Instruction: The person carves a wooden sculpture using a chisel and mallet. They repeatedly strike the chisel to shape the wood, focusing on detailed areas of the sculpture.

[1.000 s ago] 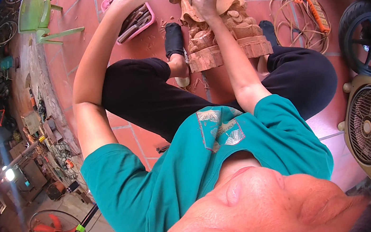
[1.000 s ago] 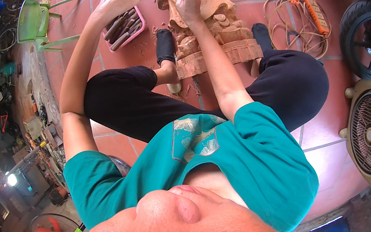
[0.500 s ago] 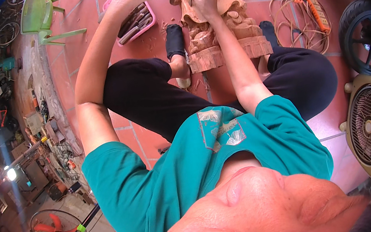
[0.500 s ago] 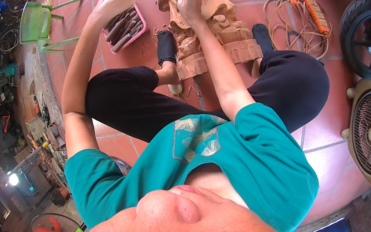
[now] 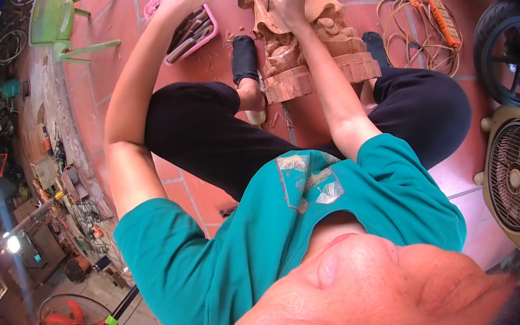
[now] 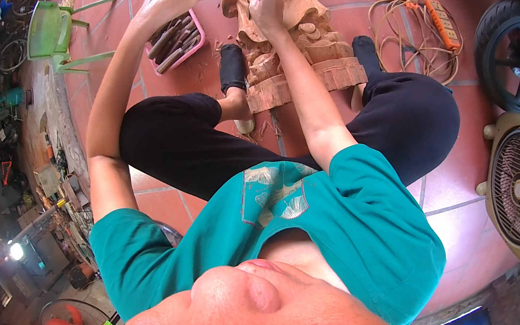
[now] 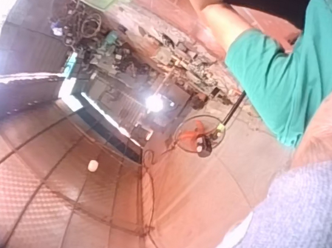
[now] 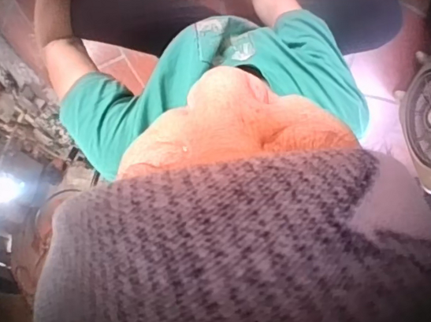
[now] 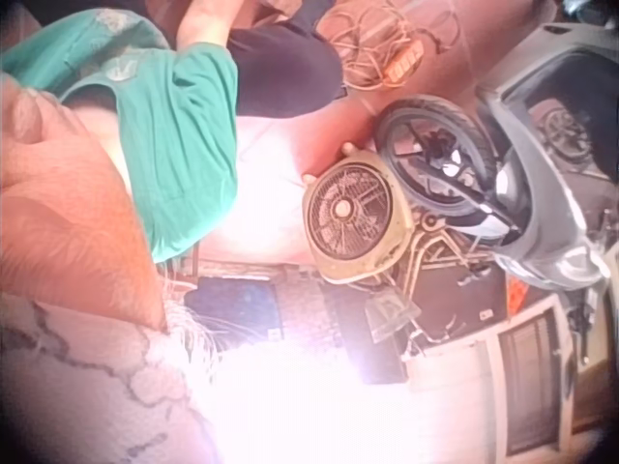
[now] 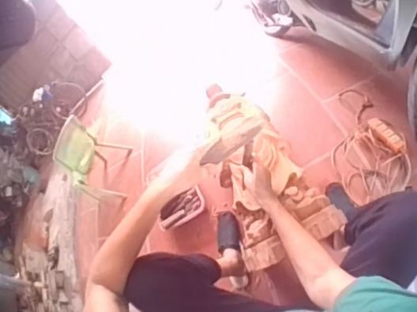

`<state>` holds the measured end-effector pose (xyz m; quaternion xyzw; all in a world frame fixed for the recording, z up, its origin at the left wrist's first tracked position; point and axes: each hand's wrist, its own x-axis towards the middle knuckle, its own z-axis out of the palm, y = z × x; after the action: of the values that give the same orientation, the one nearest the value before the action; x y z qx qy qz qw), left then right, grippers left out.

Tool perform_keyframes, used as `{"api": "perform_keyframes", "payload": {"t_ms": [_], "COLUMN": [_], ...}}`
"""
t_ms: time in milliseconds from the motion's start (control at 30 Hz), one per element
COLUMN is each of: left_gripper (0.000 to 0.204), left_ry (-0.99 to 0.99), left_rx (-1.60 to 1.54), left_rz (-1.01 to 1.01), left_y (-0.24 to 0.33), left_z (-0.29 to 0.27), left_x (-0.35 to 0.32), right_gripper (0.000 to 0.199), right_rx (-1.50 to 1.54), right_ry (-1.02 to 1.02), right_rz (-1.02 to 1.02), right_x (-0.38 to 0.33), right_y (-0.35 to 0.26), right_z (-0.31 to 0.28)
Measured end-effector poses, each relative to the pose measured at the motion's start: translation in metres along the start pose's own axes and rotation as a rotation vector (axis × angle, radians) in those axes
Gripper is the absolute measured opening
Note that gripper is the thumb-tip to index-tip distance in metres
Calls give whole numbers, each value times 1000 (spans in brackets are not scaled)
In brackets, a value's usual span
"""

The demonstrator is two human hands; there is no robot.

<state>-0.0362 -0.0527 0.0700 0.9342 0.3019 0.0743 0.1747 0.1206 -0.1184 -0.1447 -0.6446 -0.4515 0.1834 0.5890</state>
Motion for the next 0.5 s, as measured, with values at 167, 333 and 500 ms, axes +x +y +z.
{"api": "perform_keyframes", "payload": {"t_ms": [167,333,500], "left_gripper": [62,63,64], "left_ry": [164,-49,-22], "left_rx": [-205,-2,-326], "left_rz": [84,-40,-127], "left_y": [32,14,22], "left_z": [-7,-3,-12], "left_x": [5,-4,-12], "right_gripper": [27,28,29], "right_rx": [-22,-7,89], "right_ry": [6,-13,83], "right_rz": [50,59,66], "right_x": [9,6,2], "right_y": [12,9,15], "right_z": [-2,-4,-9]}}
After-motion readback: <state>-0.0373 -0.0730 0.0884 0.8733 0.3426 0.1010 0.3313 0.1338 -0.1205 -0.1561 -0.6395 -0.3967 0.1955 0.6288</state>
